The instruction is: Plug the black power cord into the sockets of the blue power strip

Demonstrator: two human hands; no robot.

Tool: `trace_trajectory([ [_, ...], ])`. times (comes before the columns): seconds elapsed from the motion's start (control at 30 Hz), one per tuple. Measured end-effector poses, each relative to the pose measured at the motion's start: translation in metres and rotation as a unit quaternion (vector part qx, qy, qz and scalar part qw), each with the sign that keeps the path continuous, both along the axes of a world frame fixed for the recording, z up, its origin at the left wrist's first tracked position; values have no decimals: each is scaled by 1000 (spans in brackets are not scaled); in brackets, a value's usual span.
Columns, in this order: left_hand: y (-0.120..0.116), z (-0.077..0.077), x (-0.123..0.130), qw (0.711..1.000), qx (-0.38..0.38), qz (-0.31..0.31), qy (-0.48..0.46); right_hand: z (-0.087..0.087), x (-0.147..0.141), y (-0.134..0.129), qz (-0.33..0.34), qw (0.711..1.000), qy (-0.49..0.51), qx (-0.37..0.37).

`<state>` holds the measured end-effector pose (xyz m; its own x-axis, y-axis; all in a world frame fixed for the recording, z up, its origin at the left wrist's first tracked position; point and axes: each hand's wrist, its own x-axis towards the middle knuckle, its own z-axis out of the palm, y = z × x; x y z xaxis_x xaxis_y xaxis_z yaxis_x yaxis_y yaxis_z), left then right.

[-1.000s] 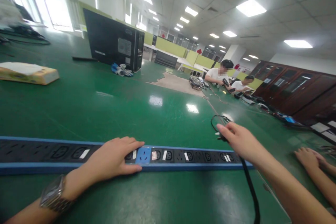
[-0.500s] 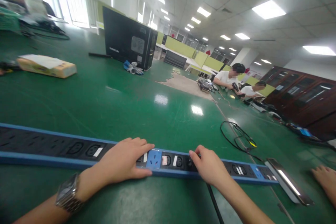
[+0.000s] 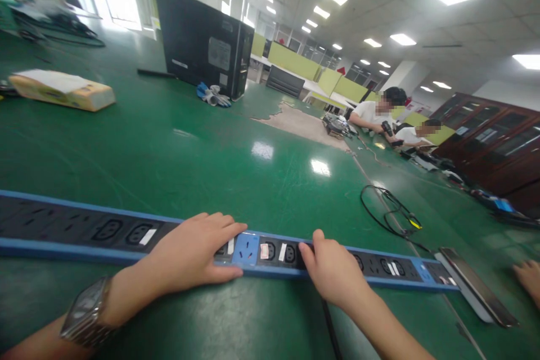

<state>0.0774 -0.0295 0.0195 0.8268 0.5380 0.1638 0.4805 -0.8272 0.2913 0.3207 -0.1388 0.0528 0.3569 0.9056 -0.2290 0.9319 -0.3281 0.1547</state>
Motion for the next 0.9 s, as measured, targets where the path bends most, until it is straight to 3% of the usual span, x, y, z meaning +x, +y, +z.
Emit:
trace_trajectory([
  [0.2,0,1,0,1000,0,2,3,-3,-11,-4,1,998,-70,2],
  [0.57,0,0,-2,999,-28,27,-18,3,4,-12,10,989,119,85],
  [0.9,2,3,1,998,-43,34,-9,0,10,-9,13,979,166,119],
])
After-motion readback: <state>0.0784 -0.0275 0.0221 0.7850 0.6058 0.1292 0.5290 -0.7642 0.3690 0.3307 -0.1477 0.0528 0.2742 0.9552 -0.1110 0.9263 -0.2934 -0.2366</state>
